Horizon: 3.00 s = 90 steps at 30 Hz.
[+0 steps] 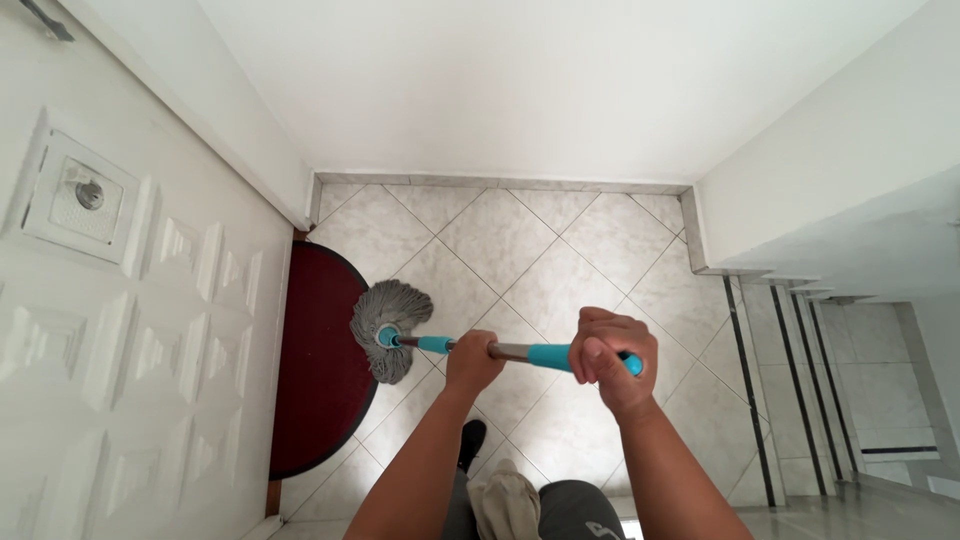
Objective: Mopping the floor and stairs of a hallway.
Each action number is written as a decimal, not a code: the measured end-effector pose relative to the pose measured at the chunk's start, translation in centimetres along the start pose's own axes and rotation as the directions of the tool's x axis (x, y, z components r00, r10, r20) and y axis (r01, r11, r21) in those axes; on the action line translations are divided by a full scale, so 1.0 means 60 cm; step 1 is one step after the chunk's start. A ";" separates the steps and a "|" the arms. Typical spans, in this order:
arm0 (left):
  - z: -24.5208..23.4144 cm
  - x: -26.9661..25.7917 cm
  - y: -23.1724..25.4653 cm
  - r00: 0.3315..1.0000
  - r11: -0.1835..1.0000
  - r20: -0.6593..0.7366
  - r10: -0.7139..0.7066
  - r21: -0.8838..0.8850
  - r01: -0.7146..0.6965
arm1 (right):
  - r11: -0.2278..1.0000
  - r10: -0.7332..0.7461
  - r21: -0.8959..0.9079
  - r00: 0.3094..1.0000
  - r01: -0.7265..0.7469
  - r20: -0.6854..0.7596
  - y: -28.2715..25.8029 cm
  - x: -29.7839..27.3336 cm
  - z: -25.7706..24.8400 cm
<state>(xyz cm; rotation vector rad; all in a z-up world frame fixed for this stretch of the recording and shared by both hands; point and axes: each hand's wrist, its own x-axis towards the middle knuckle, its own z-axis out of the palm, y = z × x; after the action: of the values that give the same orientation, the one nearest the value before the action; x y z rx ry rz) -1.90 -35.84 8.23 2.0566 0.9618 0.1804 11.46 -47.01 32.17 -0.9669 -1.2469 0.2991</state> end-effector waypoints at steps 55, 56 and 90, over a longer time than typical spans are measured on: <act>0.367 -0.323 0.150 0.987 0.997 -0.159 -0.038 -0.076 0.026 | 0.864 0.447 -0.308 0.888 -0.398 0.106 -0.405 -0.234 -0.150; 0.370 -0.307 0.170 0.993 0.994 -0.112 -0.032 -0.104 0.020 | 0.848 0.454 -0.348 0.887 -0.400 0.087 -0.407 -0.229 -0.154; 0.140 -0.599 -0.134 0.986 0.916 -0.063 -0.157 0.363 0.169 | 0.870 0.431 -0.003 0.758 -0.493 0.489 -0.345 -0.347 0.110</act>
<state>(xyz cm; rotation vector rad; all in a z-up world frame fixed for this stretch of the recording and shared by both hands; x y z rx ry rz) -27.80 -63.04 4.19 2.3007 1.2589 -0.0610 -7.67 -70.17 33.98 -1.1250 -1.3918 1.0562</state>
